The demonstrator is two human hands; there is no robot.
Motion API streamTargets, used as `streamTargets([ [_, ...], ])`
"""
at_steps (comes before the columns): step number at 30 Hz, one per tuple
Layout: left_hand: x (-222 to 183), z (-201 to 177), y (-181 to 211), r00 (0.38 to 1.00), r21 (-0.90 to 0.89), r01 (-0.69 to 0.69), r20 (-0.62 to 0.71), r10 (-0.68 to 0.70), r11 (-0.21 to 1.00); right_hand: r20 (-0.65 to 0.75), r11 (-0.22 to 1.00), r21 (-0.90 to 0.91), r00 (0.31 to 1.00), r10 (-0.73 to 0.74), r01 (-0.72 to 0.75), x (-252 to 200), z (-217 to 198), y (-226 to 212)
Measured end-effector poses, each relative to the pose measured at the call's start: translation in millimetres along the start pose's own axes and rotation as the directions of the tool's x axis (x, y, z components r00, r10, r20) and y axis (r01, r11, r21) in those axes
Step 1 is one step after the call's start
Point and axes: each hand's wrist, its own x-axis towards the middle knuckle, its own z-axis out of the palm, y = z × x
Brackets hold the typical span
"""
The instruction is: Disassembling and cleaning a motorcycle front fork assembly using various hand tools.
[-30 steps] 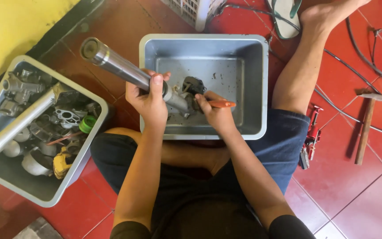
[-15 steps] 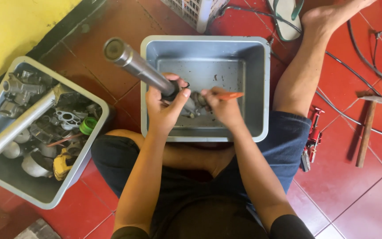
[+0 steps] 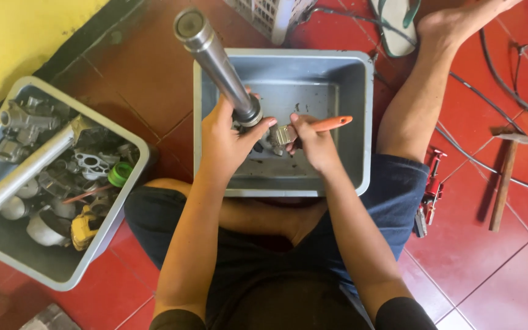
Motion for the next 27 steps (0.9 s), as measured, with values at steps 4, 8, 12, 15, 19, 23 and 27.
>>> streamTargets([
  [4, -4.2, 16.4, -20.1, 0.990, 0.251, -0.044, -0.118, 0.076, 0.967, -0.133, 0.817, -0.569, 0.970, -0.204, 0.094, -11.1, 0.5, 9.5],
  [8, -5.8, 38.1, -23.6, 0.915, 0.480, 0.103, -0.390, 0.106, 0.871, -0.087, 0.906, -0.319, 0.944, -0.318, 0.276, -34.8, 21.3, -19.4],
  [12, -9.2, 44.9, -30.4, 0.885, 0.485, 0.155, -0.456, 0.098, 0.861, -0.058, 0.861, -0.343, 0.906, -0.419, 0.376, -6.4, -2.3, 25.7],
  [15, -5.0, 32.7, -7.8, 0.940, 0.323, 0.077, -0.338, 0.039, 0.943, -0.212, 0.805, -0.590, 0.974, -0.081, -0.061, -1.2, -12.8, 32.4],
  [19, 4.4, 31.2, 1.0, 0.975, 0.140, 0.059, -0.223, -0.026, 0.988, -0.081, 0.848, -0.498, 0.964, -0.255, 0.182, -23.7, 8.2, -16.6],
  [23, 7.0, 31.5, -2.6, 0.957, 0.200, 0.173, -0.264, -0.118, 0.964, -0.098, 0.856, -0.514, 0.988, -0.119, 0.052, -26.3, 11.2, -18.4],
  [27, 12.1, 28.9, -7.2, 0.936, 0.228, 0.249, -0.305, -0.174, 0.941, -0.165, 0.745, -0.661, 0.986, -0.022, -0.094, -9.8, -5.1, 2.1],
])
